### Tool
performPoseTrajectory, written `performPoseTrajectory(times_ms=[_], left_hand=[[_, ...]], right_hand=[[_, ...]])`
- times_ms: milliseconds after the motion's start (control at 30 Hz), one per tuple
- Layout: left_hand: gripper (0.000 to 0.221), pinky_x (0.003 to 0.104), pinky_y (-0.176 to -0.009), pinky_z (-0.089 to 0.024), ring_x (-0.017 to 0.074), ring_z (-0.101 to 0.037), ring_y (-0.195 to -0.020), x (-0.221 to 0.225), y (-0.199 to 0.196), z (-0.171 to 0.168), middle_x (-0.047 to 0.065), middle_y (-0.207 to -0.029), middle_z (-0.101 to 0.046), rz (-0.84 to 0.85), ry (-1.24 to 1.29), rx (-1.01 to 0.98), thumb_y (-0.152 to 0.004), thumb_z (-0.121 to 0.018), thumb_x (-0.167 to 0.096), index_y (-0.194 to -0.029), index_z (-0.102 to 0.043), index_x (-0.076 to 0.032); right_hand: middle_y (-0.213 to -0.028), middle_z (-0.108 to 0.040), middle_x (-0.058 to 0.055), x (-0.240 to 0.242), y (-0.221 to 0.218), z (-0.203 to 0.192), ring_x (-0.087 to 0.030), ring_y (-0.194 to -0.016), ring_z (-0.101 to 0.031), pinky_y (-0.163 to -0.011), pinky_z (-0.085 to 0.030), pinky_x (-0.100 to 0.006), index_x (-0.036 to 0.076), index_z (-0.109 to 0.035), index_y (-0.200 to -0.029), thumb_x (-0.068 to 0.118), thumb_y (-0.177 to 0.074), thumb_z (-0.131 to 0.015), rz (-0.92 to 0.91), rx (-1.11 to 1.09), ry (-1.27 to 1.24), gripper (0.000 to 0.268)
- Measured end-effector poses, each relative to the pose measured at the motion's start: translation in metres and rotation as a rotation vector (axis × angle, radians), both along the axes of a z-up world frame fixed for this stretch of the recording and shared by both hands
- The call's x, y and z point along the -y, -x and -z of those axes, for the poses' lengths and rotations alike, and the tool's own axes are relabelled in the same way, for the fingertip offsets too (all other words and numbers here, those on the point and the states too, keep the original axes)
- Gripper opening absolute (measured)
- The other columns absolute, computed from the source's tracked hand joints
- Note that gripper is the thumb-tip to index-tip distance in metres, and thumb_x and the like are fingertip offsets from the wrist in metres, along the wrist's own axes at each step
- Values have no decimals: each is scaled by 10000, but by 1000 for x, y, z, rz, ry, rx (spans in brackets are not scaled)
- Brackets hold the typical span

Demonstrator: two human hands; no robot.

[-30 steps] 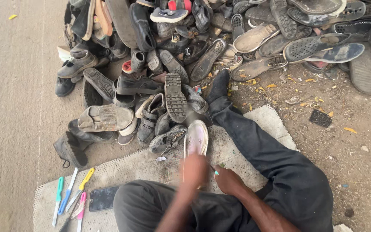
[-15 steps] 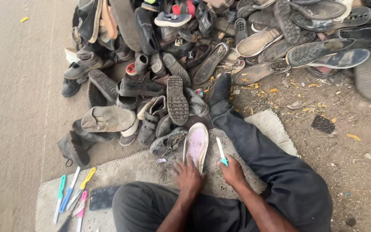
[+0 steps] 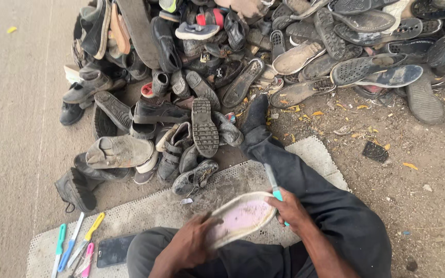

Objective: The person is repairing shoes by using a blade to trim and shape old shoe soles and uppers. They handle various discarded shoe parts and a white sneaker, cutting away excess material by hand to prepare the components for reassembly.

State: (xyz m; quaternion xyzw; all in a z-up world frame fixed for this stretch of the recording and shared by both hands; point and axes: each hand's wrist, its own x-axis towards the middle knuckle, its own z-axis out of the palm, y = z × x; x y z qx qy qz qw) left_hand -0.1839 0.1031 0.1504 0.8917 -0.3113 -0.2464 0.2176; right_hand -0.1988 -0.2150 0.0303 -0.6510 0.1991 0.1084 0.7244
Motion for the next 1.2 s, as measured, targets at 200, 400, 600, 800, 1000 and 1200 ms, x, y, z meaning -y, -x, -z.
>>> performPoseTrajectory(times_ms=[200, 400, 600, 800, 1000, 1200], left_hand=[[646, 402, -986, -580, 254, -670, -1231, -38, 0, -1, 131, -1350, -683, -535, 453, -186, -765, -810, -315, -1346, -622, -106], [548, 453, -1071, -490, 349, -633, -1163, -36, -74, 44, 137, -1377, -634, -693, 143, 188, -872, -727, -439, -1312, -659, -118], [824, 508, -1043, -379, 487, -403, -1364, -18, -129, 97, 300, -1477, -448, -767, -170, 472, -715, -851, -408, -1413, -552, -87], [459, 516, -956, -499, 397, -607, -1142, -11, -122, 114, 190, -1230, -594, -742, -173, 260, -907, -711, -432, -1160, -590, -68], [478, 551, -849, -508, 457, -624, -982, 10, -98, 117, 254, -1108, -593, -778, 82, 286, -897, -720, -398, -1069, -544, 12], [493, 539, -897, -493, 489, -589, -1057, 31, -62, 153, 320, -1177, -572, -927, 334, 342, -860, -735, -291, -1188, -551, 28]], right_hand=[[-914, -742, -107, 99, -58, 63, -183, -666, -692, -581, -571, -368, 3, -682, -1219, 30, -879, -721, 18, 11, 81, 343], [-855, -743, -114, 286, -202, -115, -163, -581, -638, -499, -524, -351, 27, -702, -1176, 30, -873, -702, 677, 484, 467, 302], [-797, -744, -122, 119, -117, -114, -142, -496, -584, -417, -477, -334, 50, -722, -1132, 30, -868, -683, 286, 255, 631, 268], [-763, -778, -64, -27, 18, -27, -98, -373, -482, -341, -384, -275, 15, -704, -1163, 137, -940, -655, -134, -125, 206, 259], [-775, -791, -24, -15, 4, 12, -85, -441, -565, -403, -466, -283, 42, -689, -1189, 225, -950, -653, -226, -6, 400, 303], [-738, -770, -68, -6, -19, 49, -183, -551, -654, -580, -526, -346, 25, -730, -1073, 266, -972, -663, -122, 57, 586, 269]])
